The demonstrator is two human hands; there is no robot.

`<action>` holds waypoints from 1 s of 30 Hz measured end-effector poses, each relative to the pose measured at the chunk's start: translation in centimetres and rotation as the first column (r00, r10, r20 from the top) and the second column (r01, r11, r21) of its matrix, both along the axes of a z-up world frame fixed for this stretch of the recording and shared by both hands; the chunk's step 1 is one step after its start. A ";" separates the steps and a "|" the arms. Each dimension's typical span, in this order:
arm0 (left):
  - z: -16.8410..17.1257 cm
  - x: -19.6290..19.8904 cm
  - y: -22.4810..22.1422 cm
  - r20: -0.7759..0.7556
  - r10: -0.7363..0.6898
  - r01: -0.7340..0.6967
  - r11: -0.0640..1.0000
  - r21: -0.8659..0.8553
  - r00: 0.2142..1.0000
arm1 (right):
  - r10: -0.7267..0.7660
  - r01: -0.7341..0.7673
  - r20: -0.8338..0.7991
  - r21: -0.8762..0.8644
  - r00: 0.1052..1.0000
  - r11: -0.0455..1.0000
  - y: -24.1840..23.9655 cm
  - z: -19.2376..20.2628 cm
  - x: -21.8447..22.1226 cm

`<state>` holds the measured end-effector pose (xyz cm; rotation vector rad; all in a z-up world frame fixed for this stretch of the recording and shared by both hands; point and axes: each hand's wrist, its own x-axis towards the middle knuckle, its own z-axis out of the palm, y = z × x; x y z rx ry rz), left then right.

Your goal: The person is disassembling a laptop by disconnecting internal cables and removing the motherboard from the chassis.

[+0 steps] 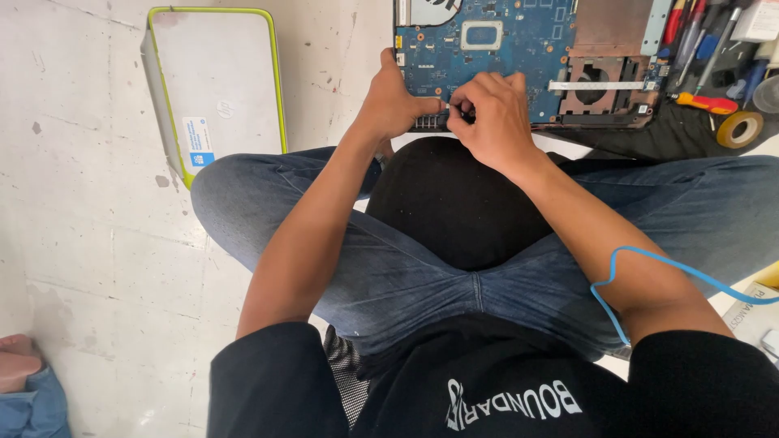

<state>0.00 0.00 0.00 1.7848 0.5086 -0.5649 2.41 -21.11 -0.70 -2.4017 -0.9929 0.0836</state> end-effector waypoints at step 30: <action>-1.4 11.1 -3.9 0.575 -0.471 -0.338 0.496 0.800 0.669 | -0.148 0.190 0.277 -0.131 0.949 0.973 -3.0 1.7 13.2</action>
